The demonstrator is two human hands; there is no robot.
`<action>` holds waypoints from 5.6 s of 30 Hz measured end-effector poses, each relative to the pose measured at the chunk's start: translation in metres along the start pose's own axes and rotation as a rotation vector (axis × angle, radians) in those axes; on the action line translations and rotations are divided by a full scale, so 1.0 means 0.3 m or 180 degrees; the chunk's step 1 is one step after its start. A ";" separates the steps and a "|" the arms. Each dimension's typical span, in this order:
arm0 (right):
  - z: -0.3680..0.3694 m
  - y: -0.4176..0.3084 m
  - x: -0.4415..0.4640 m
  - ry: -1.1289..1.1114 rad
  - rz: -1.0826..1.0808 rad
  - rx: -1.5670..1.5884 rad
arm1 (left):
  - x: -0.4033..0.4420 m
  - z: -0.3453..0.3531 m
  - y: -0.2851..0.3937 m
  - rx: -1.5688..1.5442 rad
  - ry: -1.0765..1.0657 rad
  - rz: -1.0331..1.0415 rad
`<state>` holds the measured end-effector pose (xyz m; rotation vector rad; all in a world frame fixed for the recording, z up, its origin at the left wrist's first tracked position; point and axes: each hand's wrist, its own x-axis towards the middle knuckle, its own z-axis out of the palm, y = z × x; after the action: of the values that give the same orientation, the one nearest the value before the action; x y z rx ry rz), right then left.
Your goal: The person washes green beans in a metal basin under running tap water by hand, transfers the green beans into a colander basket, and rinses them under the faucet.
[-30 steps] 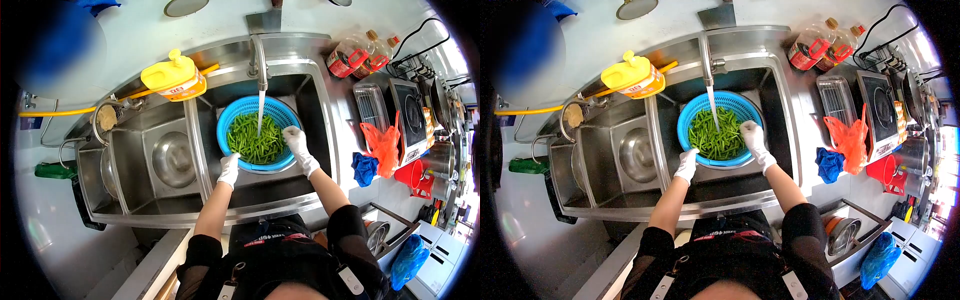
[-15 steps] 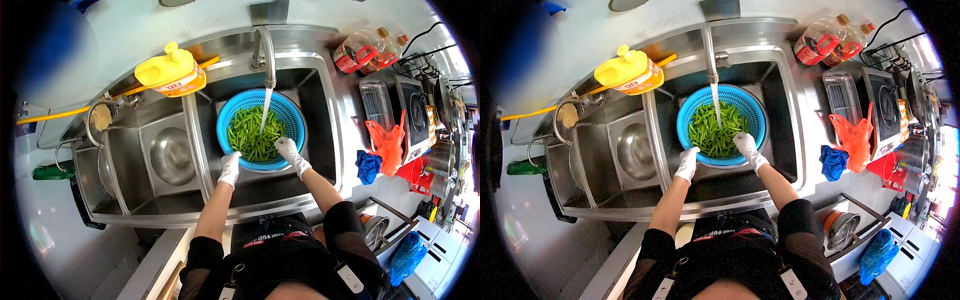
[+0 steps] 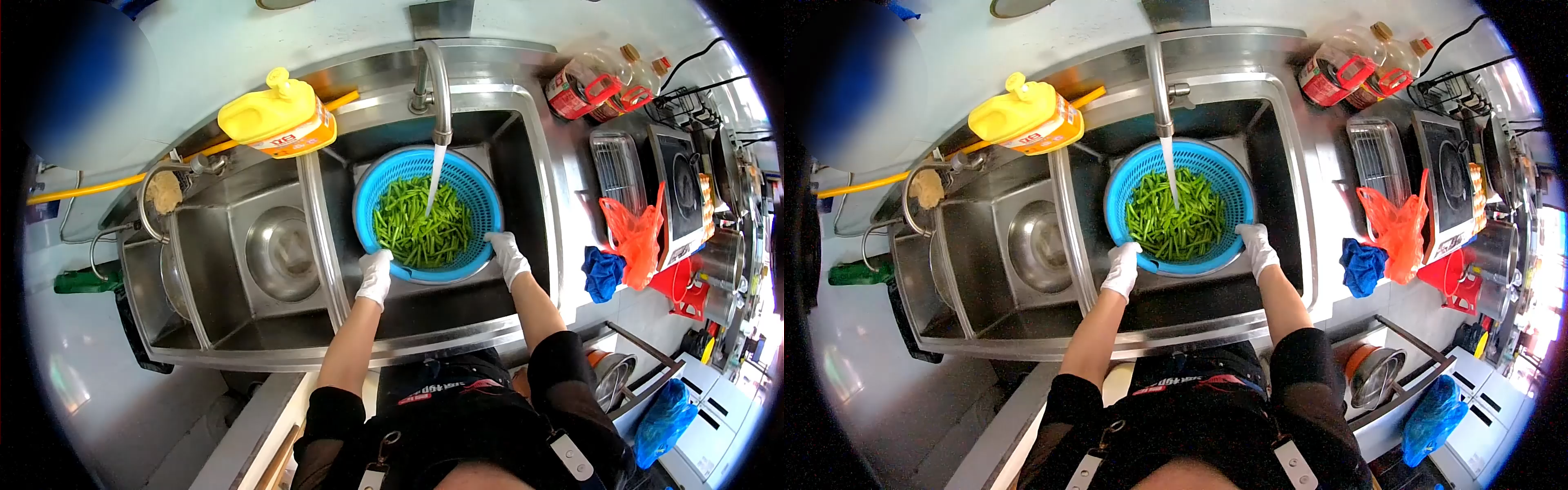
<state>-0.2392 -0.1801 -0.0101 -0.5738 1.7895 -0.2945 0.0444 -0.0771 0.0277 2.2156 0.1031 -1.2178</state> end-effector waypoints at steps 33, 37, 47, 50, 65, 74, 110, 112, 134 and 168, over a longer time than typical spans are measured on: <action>-0.184 0.048 -0.457 0.0255 -0.0794 -0.0074 | -0.286 -0.166 -0.151 -0.0895 -0.0556 0.0184; -0.189 0.048 -0.475 0.0251 -0.0830 0.0099 | -0.288 -0.166 -0.143 -0.0853 -0.0524 0.0235; -0.264 0.030 -0.508 0.0107 -0.1199 0.0153 | -0.346 -0.153 -0.112 -0.0970 -0.0566 0.0728; -0.289 -0.002 -0.567 0.0619 -0.1195 -0.0125 | -0.396 -0.152 -0.095 -0.1027 -0.0597 0.1110; -0.408 -0.027 -0.539 -0.0350 -0.1510 0.0602 | -0.547 -0.198 0.005 -0.0847 -0.0639 0.1591; -0.406 -0.007 -0.541 -0.0312 -0.1405 0.0769 | -0.569 -0.219 0.026 -0.0812 -0.0588 0.1708; -0.404 -0.023 -0.528 -0.0212 -0.1328 0.0853 | -0.543 -0.195 0.015 -0.0730 -0.0684 0.1534; -0.410 -0.019 -0.519 -0.0189 -0.1286 0.0885 | -0.541 -0.194 0.014 -0.0713 -0.0688 0.1535; -0.436 0.001 -0.462 -0.0165 -0.1345 0.0757 | -0.536 -0.206 0.024 -0.0665 -0.0783 0.1478; -0.404 -0.006 -0.486 -0.0267 -0.1378 0.0814 | -0.515 -0.179 0.001 -0.0889 -0.0692 0.1579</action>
<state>-0.3242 -0.1167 0.1470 -0.7735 1.5045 -0.7727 -0.0045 -0.0158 0.1711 1.7169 -0.3262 -1.0757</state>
